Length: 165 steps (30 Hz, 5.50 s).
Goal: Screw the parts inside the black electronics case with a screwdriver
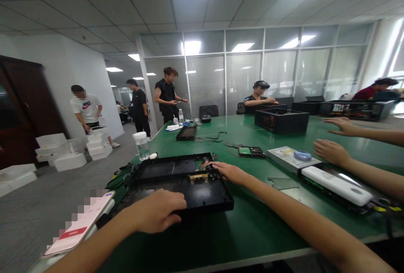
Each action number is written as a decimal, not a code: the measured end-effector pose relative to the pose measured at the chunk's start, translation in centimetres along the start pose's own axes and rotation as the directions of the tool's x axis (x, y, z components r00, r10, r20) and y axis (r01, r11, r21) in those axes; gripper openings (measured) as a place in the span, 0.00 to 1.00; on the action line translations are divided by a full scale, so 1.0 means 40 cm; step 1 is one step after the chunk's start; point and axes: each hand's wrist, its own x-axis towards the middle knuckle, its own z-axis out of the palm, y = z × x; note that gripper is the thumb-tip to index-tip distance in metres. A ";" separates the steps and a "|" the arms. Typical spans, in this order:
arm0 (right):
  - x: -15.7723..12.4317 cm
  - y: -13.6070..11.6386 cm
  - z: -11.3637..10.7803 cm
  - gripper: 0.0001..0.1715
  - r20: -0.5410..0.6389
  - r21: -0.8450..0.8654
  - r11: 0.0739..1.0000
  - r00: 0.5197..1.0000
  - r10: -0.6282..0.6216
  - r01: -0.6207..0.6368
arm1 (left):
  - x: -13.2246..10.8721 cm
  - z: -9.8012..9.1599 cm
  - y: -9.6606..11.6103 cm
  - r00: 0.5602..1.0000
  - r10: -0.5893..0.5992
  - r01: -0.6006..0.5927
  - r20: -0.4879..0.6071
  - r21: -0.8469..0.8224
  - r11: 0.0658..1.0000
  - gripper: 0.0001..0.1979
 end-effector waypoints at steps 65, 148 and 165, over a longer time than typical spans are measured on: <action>-0.093 0.042 -0.046 0.27 -0.154 -0.043 0.957 0.948 0.278 -0.288 | 0.384 0.278 -0.078 0.905 0.153 -0.063 -0.397 0.230 0.971 0.07; -0.068 -0.057 -0.143 0.19 -0.341 0.005 0.955 0.897 0.279 -0.295 | 0.394 0.281 -0.102 0.898 0.083 -0.104 -0.431 -0.025 0.994 0.07; 0.011 -0.273 -0.286 0.30 0.066 -0.468 0.823 0.917 0.394 -0.321 | 0.401 0.282 -0.098 0.906 0.058 -0.100 -0.420 -0.079 0.992 0.06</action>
